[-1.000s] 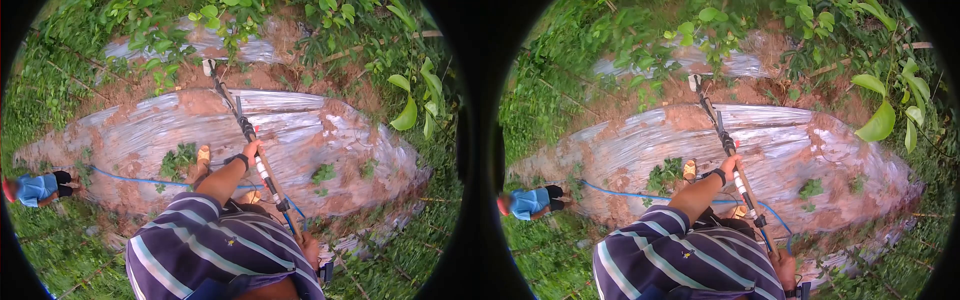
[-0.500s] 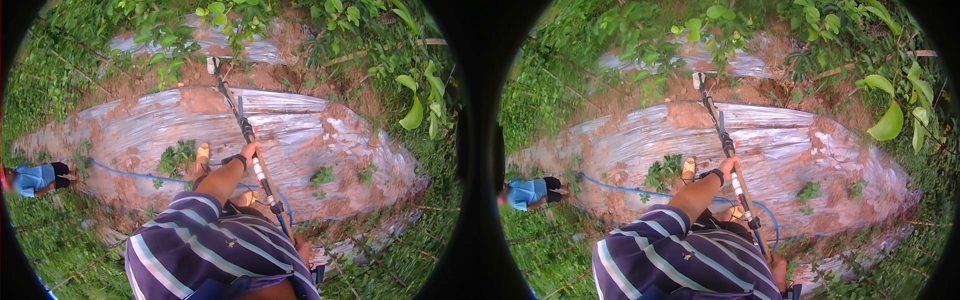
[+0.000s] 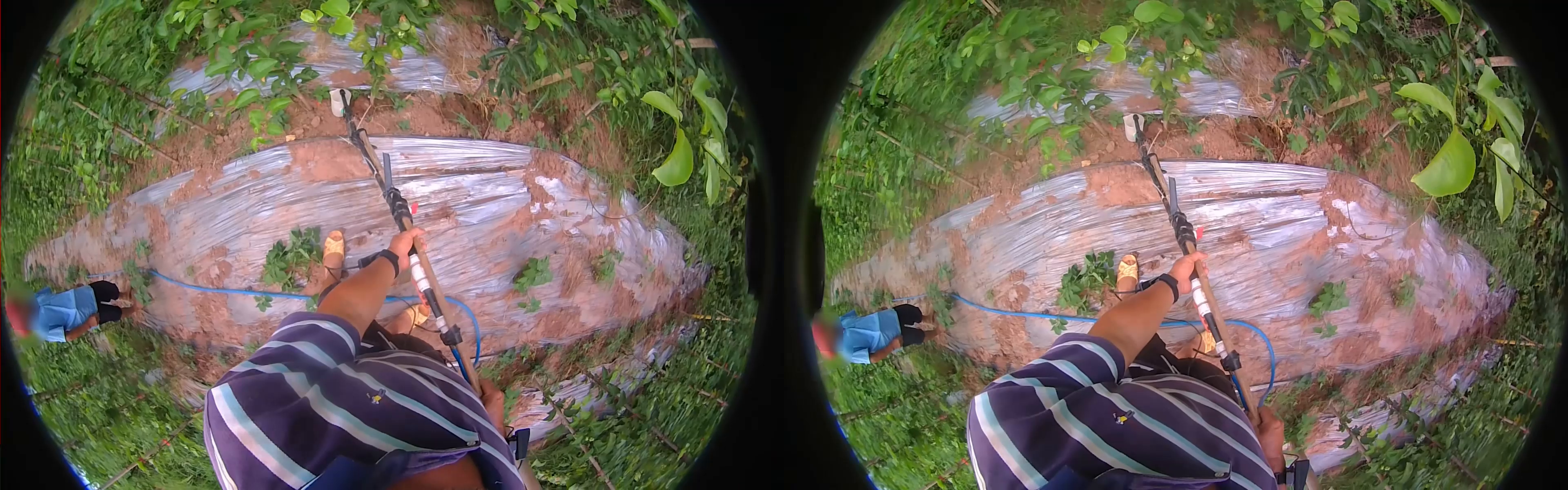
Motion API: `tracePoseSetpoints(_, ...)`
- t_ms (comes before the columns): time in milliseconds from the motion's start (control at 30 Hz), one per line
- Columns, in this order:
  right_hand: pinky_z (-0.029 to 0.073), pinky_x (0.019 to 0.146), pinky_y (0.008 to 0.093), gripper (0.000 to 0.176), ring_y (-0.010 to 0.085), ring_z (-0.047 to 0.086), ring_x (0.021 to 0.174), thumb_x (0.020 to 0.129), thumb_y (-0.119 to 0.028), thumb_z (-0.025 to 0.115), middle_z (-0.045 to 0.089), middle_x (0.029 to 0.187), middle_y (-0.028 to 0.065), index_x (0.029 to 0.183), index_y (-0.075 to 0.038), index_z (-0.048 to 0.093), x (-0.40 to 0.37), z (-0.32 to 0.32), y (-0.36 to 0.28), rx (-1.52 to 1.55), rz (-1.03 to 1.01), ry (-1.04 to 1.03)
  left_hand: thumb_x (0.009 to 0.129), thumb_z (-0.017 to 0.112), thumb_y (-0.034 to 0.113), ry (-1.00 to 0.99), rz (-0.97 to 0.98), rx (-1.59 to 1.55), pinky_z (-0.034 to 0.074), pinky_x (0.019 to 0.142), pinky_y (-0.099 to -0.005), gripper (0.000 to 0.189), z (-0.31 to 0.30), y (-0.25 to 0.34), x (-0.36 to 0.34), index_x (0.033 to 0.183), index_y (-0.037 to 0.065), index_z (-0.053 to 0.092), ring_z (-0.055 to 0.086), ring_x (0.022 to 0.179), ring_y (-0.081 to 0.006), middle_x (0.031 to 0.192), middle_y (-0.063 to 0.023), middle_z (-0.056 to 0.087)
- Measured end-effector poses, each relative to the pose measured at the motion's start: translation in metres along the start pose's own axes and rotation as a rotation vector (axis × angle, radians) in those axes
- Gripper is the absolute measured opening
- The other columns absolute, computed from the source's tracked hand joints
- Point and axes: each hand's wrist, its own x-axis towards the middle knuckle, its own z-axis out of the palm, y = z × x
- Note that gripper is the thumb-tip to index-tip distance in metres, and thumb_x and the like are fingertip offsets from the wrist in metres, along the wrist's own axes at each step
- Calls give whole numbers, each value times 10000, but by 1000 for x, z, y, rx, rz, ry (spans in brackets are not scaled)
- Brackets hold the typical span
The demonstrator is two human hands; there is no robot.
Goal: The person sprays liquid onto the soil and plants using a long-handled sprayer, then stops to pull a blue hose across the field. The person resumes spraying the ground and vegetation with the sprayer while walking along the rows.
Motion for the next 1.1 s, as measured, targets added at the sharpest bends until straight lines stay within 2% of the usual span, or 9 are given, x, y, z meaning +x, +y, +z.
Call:
tracePoseSetpoints(67, 455, 549, 434, 254, 414, 589, 612, 841, -219, 684, 568, 667, 240, 784, -4, 560, 1, 4, 6, -1, -7, 4, 793, 713, 175, 9, -16, -10, 507, 612, -351, 206, 0, 1, 0, 897, 49, 588, 605, 616, -211, 698, -69, 587)
tracePoseSetpoints(133, 458, 550, 432, 245, 413, 594, 615, 840, -216, 687, 574, 668, 235, 793, -7, 568, 1, 5, 8, -5, -17, 9, 837, 665, 204, -27, -37, 18, 490, 672, -351, 188, 0, 1, 0, 924, 88, 546, 580, 673, -197, 741, -43, 548)
tracePoseSetpoints(200, 463, 554, 427, 248, 409, 607, 628, 838, -228, 697, 586, 677, 231, 819, -8, 584, 0, 4, 3, -10, 44, -9, 837, 666, 205, -26, -29, 22, 490, 671, -348, 190, 0, 1, 0, 926, 88, 547, 581, 673, -196, 745, -43, 549)
tracePoseSetpoints(633, 453, 571, 429, 251, 403, 597, 637, 840, -243, 705, 595, 705, 237, 834, -16, 598, -2, 4, -4, -19, 113, -53, 828, 690, 174, -31, -61, -36, 512, 645, -339, 216, -6, -1, 0, 954, 77, 544, 582, 667, -190, 758, -44, 555)
tracePoseSetpoints(733, 445, 574, 423, 247, 380, 576, 624, 836, -241, 709, 592, 713, 234, 838, -19, 600, -5, 6, -2, 17, 83, -37, 787, 717, 140, 10, -48, -104, 507, 606, -343, 196, -6, -4, 2, 877, 49, 568, 598, 613, -211, 705, -65, 572)
tracePoseSetpoints(1100, 431, 538, 403, 263, 279, 499, 569, 888, -223, 667, 534, 654, 211, 788, -16, 538, -8, 26, 28, 131, 53, -32, 791, 716, 145, 60, -46, 46, 520, 607, -356, 208, -9, -2, 2, 895, 33, 575, 606, 620, -221, 719, -78, 577)
